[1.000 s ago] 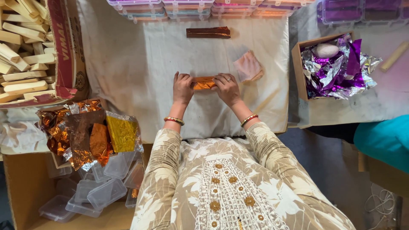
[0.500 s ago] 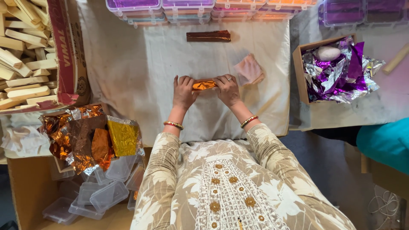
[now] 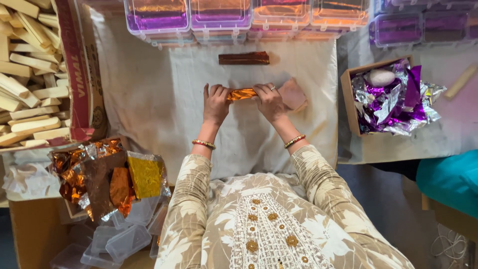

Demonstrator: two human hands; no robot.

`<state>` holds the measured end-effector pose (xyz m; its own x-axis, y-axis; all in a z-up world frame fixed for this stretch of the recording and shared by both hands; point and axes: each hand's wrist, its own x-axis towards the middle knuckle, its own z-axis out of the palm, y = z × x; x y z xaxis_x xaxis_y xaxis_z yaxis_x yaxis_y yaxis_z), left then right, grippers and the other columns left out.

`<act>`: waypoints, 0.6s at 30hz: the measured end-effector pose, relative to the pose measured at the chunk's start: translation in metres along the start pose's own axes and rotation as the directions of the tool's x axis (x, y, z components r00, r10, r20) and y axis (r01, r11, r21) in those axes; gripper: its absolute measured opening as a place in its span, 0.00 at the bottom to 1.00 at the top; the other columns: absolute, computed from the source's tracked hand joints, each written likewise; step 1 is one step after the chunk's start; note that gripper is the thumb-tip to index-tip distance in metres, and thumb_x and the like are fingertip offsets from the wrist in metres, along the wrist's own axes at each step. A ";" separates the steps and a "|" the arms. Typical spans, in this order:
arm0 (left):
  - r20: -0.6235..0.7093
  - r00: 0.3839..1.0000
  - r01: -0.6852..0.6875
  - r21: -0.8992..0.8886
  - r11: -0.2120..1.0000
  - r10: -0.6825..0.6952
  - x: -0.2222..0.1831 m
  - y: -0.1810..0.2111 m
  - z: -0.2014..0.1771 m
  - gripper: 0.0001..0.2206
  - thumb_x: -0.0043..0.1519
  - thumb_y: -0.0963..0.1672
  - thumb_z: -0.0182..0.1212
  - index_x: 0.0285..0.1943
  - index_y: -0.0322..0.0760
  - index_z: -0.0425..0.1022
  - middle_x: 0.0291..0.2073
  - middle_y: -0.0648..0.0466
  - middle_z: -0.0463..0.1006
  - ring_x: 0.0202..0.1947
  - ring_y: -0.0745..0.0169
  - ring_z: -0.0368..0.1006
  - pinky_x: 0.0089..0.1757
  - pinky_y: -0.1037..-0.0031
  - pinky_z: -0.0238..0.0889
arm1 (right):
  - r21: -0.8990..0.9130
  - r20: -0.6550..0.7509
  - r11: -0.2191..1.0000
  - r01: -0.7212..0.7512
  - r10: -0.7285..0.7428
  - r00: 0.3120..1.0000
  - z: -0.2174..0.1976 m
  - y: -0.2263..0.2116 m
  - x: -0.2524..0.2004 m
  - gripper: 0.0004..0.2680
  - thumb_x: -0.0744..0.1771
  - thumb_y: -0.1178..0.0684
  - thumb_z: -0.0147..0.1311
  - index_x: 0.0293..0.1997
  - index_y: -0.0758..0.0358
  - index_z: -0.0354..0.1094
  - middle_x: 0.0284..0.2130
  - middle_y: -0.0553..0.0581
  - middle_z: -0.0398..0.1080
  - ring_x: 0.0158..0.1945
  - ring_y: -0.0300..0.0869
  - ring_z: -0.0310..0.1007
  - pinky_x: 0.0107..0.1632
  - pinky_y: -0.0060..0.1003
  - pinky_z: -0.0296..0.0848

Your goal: Packaging wooden blocks by wrapping them in paper and foil before placing them into containers.

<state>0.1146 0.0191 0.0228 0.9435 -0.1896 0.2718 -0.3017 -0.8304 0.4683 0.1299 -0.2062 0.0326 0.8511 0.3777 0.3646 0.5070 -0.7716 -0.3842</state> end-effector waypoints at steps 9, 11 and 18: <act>-0.003 0.998 0.063 0.045 0.997 -0.063 0.058 -0.020 0.021 0.19 0.50 0.42 0.73 0.52 0.44 0.78 0.47 0.58 0.75 0.60 0.55 0.65 0.66 0.35 0.39 | 0.047 0.040 0.990 -0.134 0.133 0.990 0.015 0.026 0.052 0.14 0.61 0.57 0.65 0.51 0.63 0.75 0.46 0.56 0.69 0.51 0.53 0.70 0.53 0.44 0.73; -0.016 0.998 0.062 0.051 0.997 -0.062 0.064 -0.023 0.024 0.19 0.50 0.42 0.72 0.52 0.45 0.78 0.48 0.58 0.74 0.60 0.55 0.65 0.66 0.35 0.38 | 0.053 0.038 0.991 -0.123 0.121 0.992 0.020 0.033 0.057 0.14 0.61 0.57 0.65 0.51 0.64 0.75 0.47 0.57 0.69 0.52 0.53 0.70 0.54 0.45 0.72; -0.025 0.999 0.038 0.071 0.997 -0.036 0.069 -0.034 0.034 0.18 0.52 0.42 0.71 0.53 0.46 0.80 0.48 0.60 0.75 0.57 0.56 0.65 0.67 0.34 0.37 | 0.084 0.051 0.984 -0.156 0.152 0.987 0.036 0.047 0.061 0.14 0.61 0.55 0.65 0.51 0.63 0.75 0.45 0.56 0.70 0.50 0.52 0.70 0.53 0.46 0.71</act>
<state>0.1948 0.0166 -0.0029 0.9501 -0.1460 0.2757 -0.2552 -0.8719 0.4178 0.2101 -0.2013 0.0064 0.9240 0.2817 0.2585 0.3780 -0.7755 -0.5058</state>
